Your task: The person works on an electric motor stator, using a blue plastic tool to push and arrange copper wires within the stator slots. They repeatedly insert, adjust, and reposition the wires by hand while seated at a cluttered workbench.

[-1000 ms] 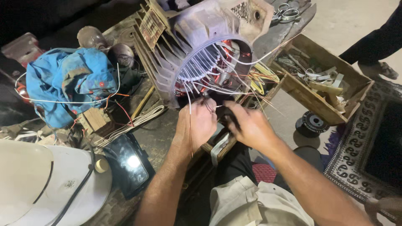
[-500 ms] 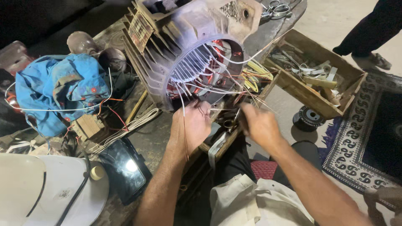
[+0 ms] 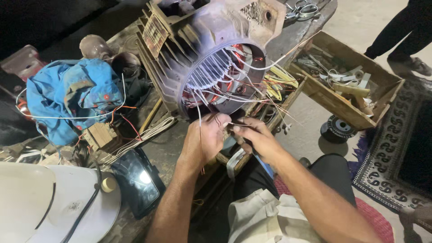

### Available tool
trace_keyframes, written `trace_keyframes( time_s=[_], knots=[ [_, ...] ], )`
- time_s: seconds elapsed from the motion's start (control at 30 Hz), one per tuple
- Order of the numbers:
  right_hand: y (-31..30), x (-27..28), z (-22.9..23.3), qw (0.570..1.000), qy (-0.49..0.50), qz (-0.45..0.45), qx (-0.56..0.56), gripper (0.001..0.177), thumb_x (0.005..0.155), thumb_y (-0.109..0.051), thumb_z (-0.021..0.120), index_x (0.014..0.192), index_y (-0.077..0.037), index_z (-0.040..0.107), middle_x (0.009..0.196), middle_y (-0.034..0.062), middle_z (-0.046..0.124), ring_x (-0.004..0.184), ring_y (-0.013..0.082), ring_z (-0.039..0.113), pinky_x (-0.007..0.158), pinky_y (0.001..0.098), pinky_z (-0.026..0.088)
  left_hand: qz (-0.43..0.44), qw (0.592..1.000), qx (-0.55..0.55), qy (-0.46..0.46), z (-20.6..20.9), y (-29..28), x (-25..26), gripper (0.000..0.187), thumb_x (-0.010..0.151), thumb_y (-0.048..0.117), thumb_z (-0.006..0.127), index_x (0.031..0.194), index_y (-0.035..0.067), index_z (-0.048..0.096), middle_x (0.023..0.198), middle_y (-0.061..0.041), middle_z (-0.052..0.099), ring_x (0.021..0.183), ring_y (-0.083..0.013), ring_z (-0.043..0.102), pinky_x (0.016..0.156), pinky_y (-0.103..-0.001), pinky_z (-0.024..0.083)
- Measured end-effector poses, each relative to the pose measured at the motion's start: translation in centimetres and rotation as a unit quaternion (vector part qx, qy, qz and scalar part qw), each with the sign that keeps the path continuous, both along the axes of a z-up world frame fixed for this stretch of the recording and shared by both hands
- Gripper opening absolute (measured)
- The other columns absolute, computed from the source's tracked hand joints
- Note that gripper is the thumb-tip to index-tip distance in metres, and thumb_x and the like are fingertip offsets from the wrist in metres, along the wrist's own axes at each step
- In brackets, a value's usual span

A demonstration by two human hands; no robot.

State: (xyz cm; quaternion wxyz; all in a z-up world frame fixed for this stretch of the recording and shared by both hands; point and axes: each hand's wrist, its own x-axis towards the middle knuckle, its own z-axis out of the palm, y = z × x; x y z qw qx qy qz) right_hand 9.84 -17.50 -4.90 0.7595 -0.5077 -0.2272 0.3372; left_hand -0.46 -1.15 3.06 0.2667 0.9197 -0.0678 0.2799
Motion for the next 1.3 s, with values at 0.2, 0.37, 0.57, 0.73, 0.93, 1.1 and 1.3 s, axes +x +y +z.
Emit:
trace_keyframes(
  time_s=[0.2,0.37,0.57,0.73,0.93,1.1,1.3],
  knots=[
    [1.4,-0.3,0.8,0.997,-0.058,-0.056,0.017,0.025,0.101,-0.016,0.066,0.082,0.000,0.062,0.066,0.0046,0.054,0.047,0.0096,0.043,0.042,0.0252,0.032,0.017,1.000,-0.010,-0.005,-0.5,-0.3,0.3,0.029,0.081,-0.001,0.060,0.107,0.008,0.068,0.093,-0.016,0.070,0.087,-0.0384,0.069,0.075,-0.046,0.055],
    [-4.2,-0.4,-1.3,0.990,-0.057,-0.087,0.092,0.019,0.095,-0.015,0.063,0.083,-0.001,0.062,0.065,0.0045,0.057,0.052,0.0130,0.051,0.045,0.0278,0.037,0.013,0.999,0.014,-0.027,-0.2,0.0,0.4,0.030,0.077,-0.002,0.061,0.103,0.011,0.069,0.096,-0.015,0.071,0.089,-0.0383,0.069,0.077,-0.047,0.054],
    [-8.3,1.3,2.4,0.881,-0.394,-0.236,-0.111,0.022,0.094,-0.024,0.065,0.091,-0.002,0.065,0.075,0.0066,0.064,0.065,0.0200,0.059,0.059,0.0307,0.048,0.025,0.996,0.080,0.011,-0.8,0.1,0.3,0.037,0.072,-0.002,0.062,0.107,0.008,0.069,0.097,-0.019,0.068,0.086,-0.0421,0.066,0.073,-0.049,0.053],
    [-3.1,-0.1,6.9,0.564,-0.780,-0.190,-0.194,0.034,0.081,-0.038,0.077,0.081,-0.007,0.063,0.075,0.0100,0.062,0.071,0.0312,0.064,0.069,0.0416,0.051,0.023,0.998,0.064,0.012,-0.4,-0.1,0.3,0.033,0.073,-0.004,0.061,0.103,0.008,0.067,0.095,-0.017,0.068,0.088,-0.0408,0.066,0.074,-0.049,0.053],
    [-0.5,0.2,9.1,0.496,-0.836,-0.130,-0.197,0.027,0.078,-0.035,0.074,0.084,-0.010,0.066,0.077,0.0039,0.060,0.077,0.0241,0.061,0.071,0.0387,0.047,0.026,0.997,0.063,0.020,-0.3,0.0,0.2,0.024,0.073,-0.002,0.062,0.097,0.004,0.063,0.093,-0.018,0.067,0.089,-0.0420,0.065,0.072,-0.049,0.053],
    [-1.3,1.0,7.8,0.468,-0.857,-0.135,-0.169,0.022,0.079,-0.032,0.074,0.085,-0.012,0.067,0.077,0.0007,0.058,0.078,0.0209,0.059,0.072,0.0365,0.046,0.028,0.995,0.091,0.013,-0.5,-0.2,0.6,0.028,0.072,-0.004,0.059,0.098,0.006,0.064,0.095,-0.017,0.067,0.091,-0.0410,0.065,0.076,-0.050,0.054],
    [-6.3,0.8,4.0,0.523,-0.822,-0.123,-0.187,0.024,0.070,-0.032,0.077,0.074,-0.012,0.064,0.071,0.0025,0.057,0.069,0.0237,0.060,0.061,0.0389,0.045,0.027,0.998,0.059,0.015,-0.7,0.1,0.4,0.036,0.071,-0.004,0.059,0.104,0.008,0.069,0.095,-0.018,0.068,0.088,-0.0416,0.066,0.074,-0.050,0.053]
  ],
)
